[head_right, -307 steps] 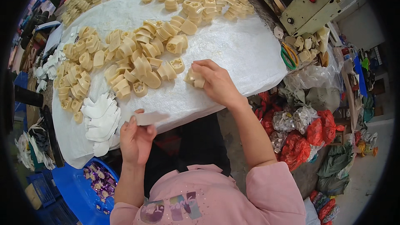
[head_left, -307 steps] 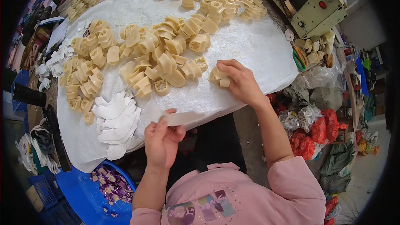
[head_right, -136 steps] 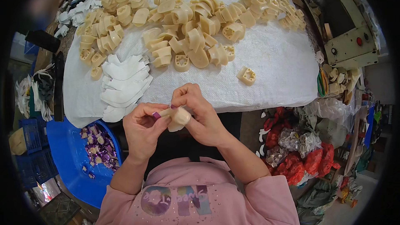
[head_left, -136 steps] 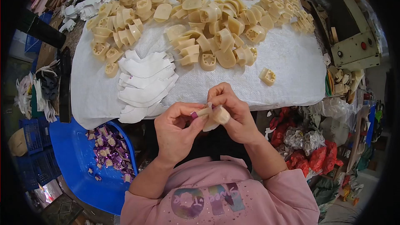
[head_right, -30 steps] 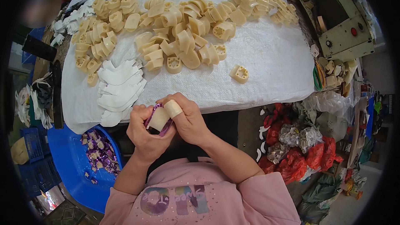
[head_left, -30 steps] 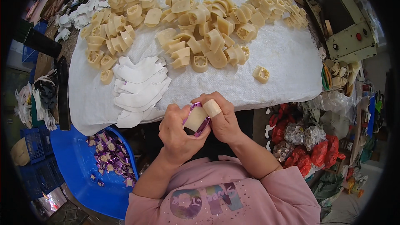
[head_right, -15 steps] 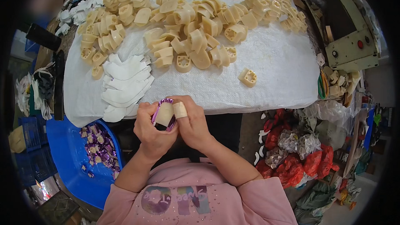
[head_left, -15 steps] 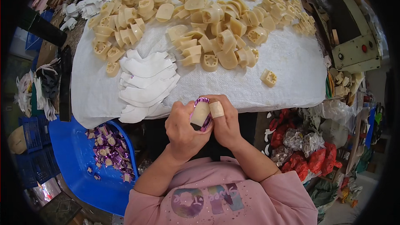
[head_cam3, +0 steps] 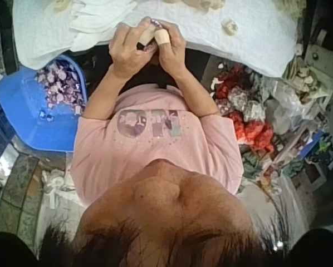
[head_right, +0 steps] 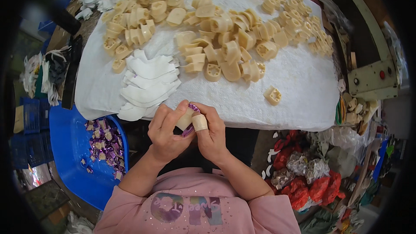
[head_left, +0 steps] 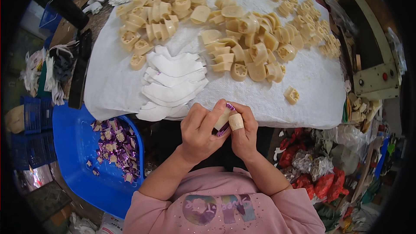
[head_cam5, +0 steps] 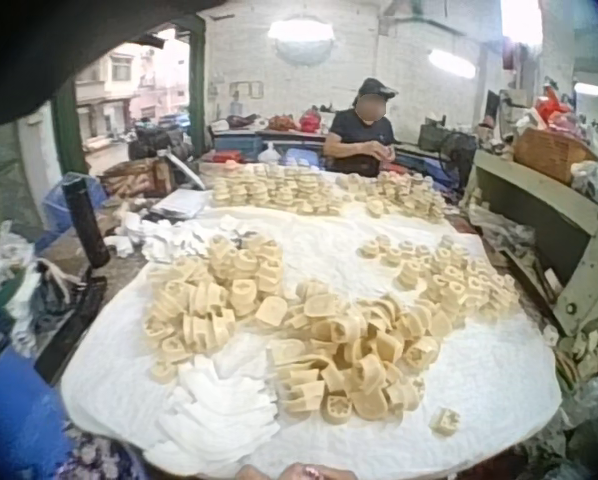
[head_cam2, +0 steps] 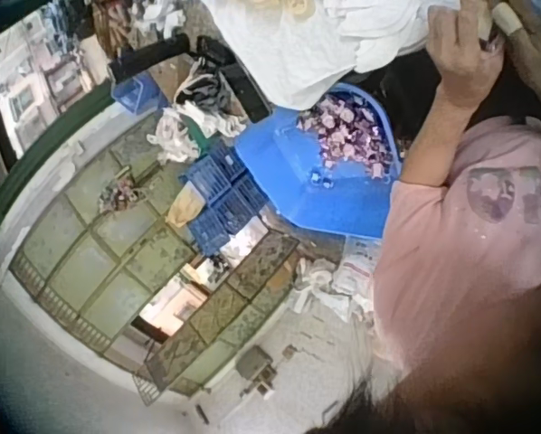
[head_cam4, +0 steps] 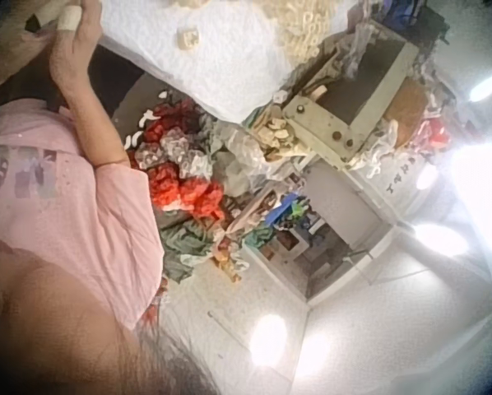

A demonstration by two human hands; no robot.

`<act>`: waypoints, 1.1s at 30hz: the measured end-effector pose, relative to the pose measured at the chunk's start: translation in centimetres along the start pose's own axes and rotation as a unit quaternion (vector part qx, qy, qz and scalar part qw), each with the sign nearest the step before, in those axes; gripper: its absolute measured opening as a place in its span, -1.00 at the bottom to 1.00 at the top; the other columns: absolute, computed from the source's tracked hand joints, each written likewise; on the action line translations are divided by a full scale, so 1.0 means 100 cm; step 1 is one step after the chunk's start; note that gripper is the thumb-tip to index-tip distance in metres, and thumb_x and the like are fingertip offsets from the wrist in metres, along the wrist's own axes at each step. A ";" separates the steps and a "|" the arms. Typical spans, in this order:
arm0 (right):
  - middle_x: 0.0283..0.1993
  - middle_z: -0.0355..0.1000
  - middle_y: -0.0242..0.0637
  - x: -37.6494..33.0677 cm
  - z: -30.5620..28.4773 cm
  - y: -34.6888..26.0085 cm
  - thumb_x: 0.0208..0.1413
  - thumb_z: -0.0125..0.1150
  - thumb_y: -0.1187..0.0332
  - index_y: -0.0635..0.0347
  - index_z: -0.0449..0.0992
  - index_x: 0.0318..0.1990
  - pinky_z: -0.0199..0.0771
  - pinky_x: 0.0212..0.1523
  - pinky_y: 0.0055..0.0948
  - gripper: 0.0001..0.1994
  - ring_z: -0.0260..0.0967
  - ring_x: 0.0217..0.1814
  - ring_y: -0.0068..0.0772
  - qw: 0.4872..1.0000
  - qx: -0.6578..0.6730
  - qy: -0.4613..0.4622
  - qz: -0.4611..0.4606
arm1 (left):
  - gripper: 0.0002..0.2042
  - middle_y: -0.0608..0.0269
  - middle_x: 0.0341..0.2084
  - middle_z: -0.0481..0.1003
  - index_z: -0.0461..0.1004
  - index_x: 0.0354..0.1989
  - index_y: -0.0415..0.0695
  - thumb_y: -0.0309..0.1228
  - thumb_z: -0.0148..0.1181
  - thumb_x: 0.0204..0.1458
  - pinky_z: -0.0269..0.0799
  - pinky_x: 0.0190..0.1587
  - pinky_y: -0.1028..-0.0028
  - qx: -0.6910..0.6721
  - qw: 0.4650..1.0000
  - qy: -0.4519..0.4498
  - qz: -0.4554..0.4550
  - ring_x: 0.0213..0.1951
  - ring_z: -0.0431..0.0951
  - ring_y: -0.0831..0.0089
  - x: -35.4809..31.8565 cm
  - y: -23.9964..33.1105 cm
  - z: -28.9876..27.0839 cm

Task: The person is manually assembling shoe components by fitting white padding strips into yellow midsoles and purple outer shells.

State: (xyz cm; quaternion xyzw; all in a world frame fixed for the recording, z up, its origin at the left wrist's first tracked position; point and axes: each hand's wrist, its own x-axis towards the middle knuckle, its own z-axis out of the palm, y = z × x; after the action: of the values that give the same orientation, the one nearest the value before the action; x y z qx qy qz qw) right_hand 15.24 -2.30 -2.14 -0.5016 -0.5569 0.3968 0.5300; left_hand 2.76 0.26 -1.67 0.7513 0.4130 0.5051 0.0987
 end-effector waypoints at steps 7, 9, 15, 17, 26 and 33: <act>-0.29 0.37 -0.12 0.032 0.005 -0.005 0.12 0.02 0.44 0.28 0.36 0.01 0.36 -0.23 -0.30 -0.70 0.34 -0.30 -0.05 0.970 -0.063 -0.224 -0.075 | -0.52 0.11 -0.45 0.40 0.44 -0.11 -0.30 -0.60 0.33 -0.35 0.36 -0.41 0.47 -0.029 0.990 0.026 -0.134 -0.48 0.41 0.31 -0.008 -0.009 -0.045; -0.33 0.35 -0.15 0.049 0.011 -0.008 0.04 0.11 0.46 0.27 0.38 -0.04 0.33 -0.25 -0.25 -0.70 0.31 -0.29 -0.04 0.970 -0.073 -0.213 -0.089 | -0.55 0.13 -0.41 0.38 0.42 -0.09 -0.27 -0.58 0.26 -0.29 0.34 -0.31 0.45 0.057 0.987 0.008 -0.152 -0.39 0.41 0.31 -0.023 -0.023 -0.072; -0.20 0.37 -0.24 0.089 0.024 -0.007 -0.20 0.18 0.57 0.23 0.44 -0.17 0.19 -0.05 -0.25 -0.68 0.24 -0.07 -0.15 0.921 -0.273 -0.143 -0.239 | -0.58 0.07 -0.31 0.36 0.42 -0.07 -0.26 -0.60 0.21 -0.23 0.33 -0.19 0.34 0.254 0.912 0.106 -0.304 -0.27 0.40 0.19 -0.102 -0.080 -0.135; -0.19 0.38 -0.27 0.095 0.026 -0.012 -0.23 0.19 0.58 0.22 0.46 -0.19 0.12 -0.01 -0.21 -0.67 0.24 -0.04 -0.19 0.902 -0.320 -0.147 -0.248 | -0.58 0.06 -0.30 0.37 0.42 -0.06 -0.25 -0.60 0.21 -0.21 0.33 -0.14 0.32 0.288 0.894 0.105 -0.327 -0.24 0.41 0.14 -0.121 -0.081 -0.155; -0.21 0.44 -0.43 0.117 0.034 -0.009 -0.15 0.08 0.53 0.17 0.51 -0.31 -0.11 0.14 0.02 -0.81 0.25 0.02 -0.36 0.802 -0.496 -0.115 -0.312 | -0.41 -0.08 -0.08 0.24 0.27 0.12 -0.23 -0.53 0.25 -0.20 0.12 0.10 0.21 0.463 0.770 0.079 -0.431 0.00 0.23 0.04 -0.159 -0.094 -0.185; -0.42 0.35 -0.42 0.128 0.034 -0.007 -0.17 0.10 0.51 0.13 0.46 -0.52 -0.18 0.21 0.09 -0.95 0.26 -0.06 -0.36 0.792 -0.518 -0.171 -0.274 | -0.60 0.03 -0.18 0.34 0.41 -0.10 -0.23 -0.64 0.14 -0.24 0.21 0.03 0.27 0.228 0.951 0.061 -0.198 -0.07 0.32 0.12 -0.030 -0.057 -0.115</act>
State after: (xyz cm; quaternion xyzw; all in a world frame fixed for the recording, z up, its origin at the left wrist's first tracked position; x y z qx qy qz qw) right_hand 12.66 10.39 0.58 -0.4518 -0.8744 -0.0339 0.1736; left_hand -10.31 -1.39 -1.49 0.6246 0.6631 0.4125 -0.0029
